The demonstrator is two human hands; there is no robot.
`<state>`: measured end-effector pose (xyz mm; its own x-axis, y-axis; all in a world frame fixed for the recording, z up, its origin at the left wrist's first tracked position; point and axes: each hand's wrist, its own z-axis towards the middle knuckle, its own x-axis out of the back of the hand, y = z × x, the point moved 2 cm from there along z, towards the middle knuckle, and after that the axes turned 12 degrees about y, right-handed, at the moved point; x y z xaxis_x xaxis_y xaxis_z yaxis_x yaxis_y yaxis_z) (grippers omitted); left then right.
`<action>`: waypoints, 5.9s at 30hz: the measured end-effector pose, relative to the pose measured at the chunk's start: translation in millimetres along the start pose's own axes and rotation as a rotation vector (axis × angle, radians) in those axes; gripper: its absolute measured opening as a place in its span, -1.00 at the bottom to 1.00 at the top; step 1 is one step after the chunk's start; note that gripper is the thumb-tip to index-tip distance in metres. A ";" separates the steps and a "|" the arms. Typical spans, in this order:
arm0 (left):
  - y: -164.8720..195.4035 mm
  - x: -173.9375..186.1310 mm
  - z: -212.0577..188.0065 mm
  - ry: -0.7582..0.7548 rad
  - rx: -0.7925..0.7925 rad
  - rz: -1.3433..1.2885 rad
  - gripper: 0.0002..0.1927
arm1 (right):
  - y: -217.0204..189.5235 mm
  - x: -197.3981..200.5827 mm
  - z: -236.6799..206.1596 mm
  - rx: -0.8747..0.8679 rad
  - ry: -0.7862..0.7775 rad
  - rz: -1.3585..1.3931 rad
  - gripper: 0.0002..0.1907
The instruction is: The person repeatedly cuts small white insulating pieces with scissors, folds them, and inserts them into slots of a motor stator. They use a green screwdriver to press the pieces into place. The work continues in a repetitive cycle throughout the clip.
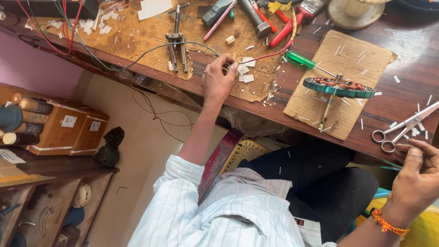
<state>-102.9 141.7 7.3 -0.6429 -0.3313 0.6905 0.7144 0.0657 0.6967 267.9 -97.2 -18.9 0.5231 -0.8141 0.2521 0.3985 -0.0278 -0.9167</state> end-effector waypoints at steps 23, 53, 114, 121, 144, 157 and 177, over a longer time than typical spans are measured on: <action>43.7 8.1 -121.0 -0.633 0.082 -0.681 -0.25 | -102.0 -123.4 -70.9 0.669 -0.445 0.075 -0.73; 70.8 -17.2 -169.8 -0.540 -0.721 -0.712 -0.78 | -43.8 -13.3 -3.0 0.440 -0.106 -0.774 -0.82; 79.5 -36.8 -170.1 -0.932 -0.080 -0.908 -0.49 | -54.9 -17.6 -79.0 -0.427 -0.380 0.510 -0.29; 81.1 -19.2 -169.2 -0.850 -0.452 -0.784 -0.73 | -43.8 -30.8 -80.5 -0.418 -0.291 0.339 -0.73; 88.9 -40.8 -178.0 -0.812 -0.216 -1.101 -0.83 | -59.9 -28.8 -63.3 -0.254 -0.240 0.424 -0.77; 79.7 -47.6 -154.7 -0.712 -0.127 -0.936 -0.87 | -26.5 -21.9 -94.9 -0.470 -1.043 0.277 -0.07; 82.9 -36.4 -133.9 -0.632 -0.216 -0.822 -0.85 | -21.9 -25.2 -98.0 -0.583 -0.926 0.242 -0.20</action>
<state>16.8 33.1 13.8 -0.9336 0.3559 0.0419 -0.0113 -0.1459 0.9892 172.2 -132.9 -35.6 0.9945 -0.0961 -0.0416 -0.0762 -0.3921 -0.9168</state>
